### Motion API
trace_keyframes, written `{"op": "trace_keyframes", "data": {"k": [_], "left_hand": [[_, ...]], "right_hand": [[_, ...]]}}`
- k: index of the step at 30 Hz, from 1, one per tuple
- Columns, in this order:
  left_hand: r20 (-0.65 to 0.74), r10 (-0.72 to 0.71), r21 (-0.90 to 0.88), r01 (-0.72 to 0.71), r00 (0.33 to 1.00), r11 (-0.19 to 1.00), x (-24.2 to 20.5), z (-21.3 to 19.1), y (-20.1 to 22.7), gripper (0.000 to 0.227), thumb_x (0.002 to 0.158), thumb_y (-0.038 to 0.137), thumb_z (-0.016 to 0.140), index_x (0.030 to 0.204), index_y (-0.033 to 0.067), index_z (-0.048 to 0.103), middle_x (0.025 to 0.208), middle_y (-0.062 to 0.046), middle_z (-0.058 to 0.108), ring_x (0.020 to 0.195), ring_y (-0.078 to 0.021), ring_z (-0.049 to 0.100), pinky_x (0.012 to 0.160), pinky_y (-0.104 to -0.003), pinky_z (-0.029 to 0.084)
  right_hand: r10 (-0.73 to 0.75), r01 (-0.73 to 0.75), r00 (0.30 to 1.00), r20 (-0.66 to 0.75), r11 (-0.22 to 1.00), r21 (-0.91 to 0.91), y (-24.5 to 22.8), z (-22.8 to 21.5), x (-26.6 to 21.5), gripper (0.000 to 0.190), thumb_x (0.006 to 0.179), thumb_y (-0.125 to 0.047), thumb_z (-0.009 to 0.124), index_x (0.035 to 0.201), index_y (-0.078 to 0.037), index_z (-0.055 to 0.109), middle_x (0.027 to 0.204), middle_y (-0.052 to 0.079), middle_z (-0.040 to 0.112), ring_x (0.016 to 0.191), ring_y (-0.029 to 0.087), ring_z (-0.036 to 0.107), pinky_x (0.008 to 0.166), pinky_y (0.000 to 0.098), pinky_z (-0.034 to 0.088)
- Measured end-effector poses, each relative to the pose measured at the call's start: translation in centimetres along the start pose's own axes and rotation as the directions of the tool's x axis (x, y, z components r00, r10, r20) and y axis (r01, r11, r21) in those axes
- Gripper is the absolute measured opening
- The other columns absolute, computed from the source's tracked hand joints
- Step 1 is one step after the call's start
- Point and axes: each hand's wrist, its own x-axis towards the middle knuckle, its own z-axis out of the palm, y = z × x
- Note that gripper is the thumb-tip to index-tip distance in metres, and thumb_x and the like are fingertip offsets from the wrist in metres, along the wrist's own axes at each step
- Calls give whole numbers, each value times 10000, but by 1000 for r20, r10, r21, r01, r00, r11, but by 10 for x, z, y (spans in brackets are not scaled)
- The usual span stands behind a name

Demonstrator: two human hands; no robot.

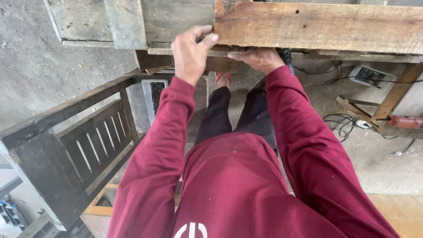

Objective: The person positions small wooden blocks and a longer wooden plank on a workbench. Using a hammer, they drive nails into the wood to secure the pieces. The person repeatedly picks up nails, aligns the wood, and hammers the nails until they are flush with the surface.

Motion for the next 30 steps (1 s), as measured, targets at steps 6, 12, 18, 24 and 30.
{"op": "trace_keyframes", "data": {"k": [6,12,18,24,30], "left_hand": [[95,-63,207,42,994,977,22,-5,9,265,760,246,849,949,64,814,832,-130,794,764,-231,780,770,-352,594],[-44,-83,82,86,996,993,17,7,25,334,736,218,862,996,23,784,826,-148,787,747,-206,784,753,-332,607],[168,-181,-186,212,969,959,40,-5,27,291,735,196,856,959,13,836,831,-88,832,738,-145,778,741,-279,620],[141,-32,-247,67,990,967,49,-6,32,261,742,218,866,894,18,794,784,-20,782,721,-113,732,697,-288,582],[121,-45,-218,71,992,973,55,-3,35,265,748,239,875,849,18,771,751,-2,755,692,-105,698,664,-284,568]], "right_hand": [[221,-291,954,204,853,434,-24,-22,-7,889,766,-538,849,1417,-25,527,1426,135,664,1341,214,621,1168,338,504],[411,-408,910,52,911,-65,-34,13,2,1216,810,-651,800,1590,45,179,1628,249,305,1495,323,382,1255,355,380],[344,-367,893,-291,930,-25,-76,69,21,1392,846,-656,843,1571,125,-51,1641,376,-15,1561,469,14,1289,507,24],[290,-305,894,-341,952,8,-120,45,-25,1251,778,-550,883,1572,47,121,1556,298,299,1386,385,398,1197,520,303],[308,-303,947,-92,951,61,-113,0,-42,861,918,-566,828,1445,-6,439,1335,172,632,1220,271,652,1082,427,557]]}}
